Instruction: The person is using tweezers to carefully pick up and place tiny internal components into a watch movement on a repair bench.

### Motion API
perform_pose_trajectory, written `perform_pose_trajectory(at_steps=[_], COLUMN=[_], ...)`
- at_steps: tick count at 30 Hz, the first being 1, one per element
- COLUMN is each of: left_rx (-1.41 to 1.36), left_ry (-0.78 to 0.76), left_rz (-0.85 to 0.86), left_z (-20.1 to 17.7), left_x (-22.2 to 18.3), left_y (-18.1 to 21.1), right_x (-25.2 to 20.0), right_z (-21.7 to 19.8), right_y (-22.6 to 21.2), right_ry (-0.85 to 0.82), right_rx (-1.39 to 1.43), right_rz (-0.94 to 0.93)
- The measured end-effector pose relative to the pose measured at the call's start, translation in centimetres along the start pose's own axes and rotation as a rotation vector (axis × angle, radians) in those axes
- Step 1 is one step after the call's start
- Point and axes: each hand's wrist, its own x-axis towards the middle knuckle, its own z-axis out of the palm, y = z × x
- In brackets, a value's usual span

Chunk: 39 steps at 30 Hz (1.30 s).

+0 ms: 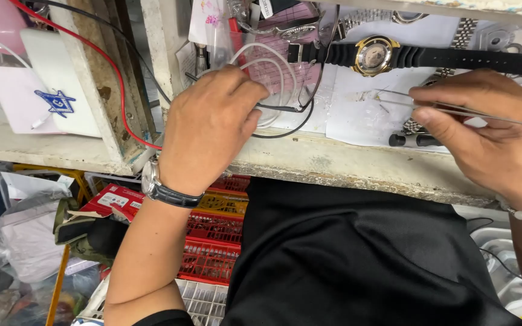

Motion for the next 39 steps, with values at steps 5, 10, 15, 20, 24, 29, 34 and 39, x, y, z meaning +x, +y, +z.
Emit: perform_pose_trajectory(at_steps=[5,10,15,20,24,29,34,39], left_rx=[-0.024,0.045,-0.185,-0.293,-0.304,-0.3,-0.268,-0.231], left_ry=[0.038,0.126,0.113,0.146,0.145,0.124,0.096,0.09], left_rz=[0.058,0.099,0.152,0.157,0.136,0.123,0.112,0.106], left_z=[0.7,0.8,-1.7,-2.5,-2.2,-1.7,-0.9,-0.6], left_x=[0.6,0.8,0.7,1.1,1.1,0.9,0.8,0.8], left_y=[0.9,0.7,0.2,0.1,0.0,0.0,-0.1,-0.2], right_x=[0.4,1.6,1.8,1.6,1.3,1.1,1.3,1.5], right_z=[1.9,3.1,3.6,3.7,3.7,3.6,4.1,4.0], right_y=[-0.5,-1.1,-1.6,-1.0,-1.2,-0.7,-0.1,-0.7], right_ry=[-0.027,-0.173,-0.213,-0.208,-0.176,-0.025,0.005,-0.002], right_rx=[0.084,0.149,0.14,0.137,0.159,0.139,0.114,0.21], right_rz=[-0.028,-0.174,-0.205,-0.209,-0.174,-0.124,0.057,0.145])
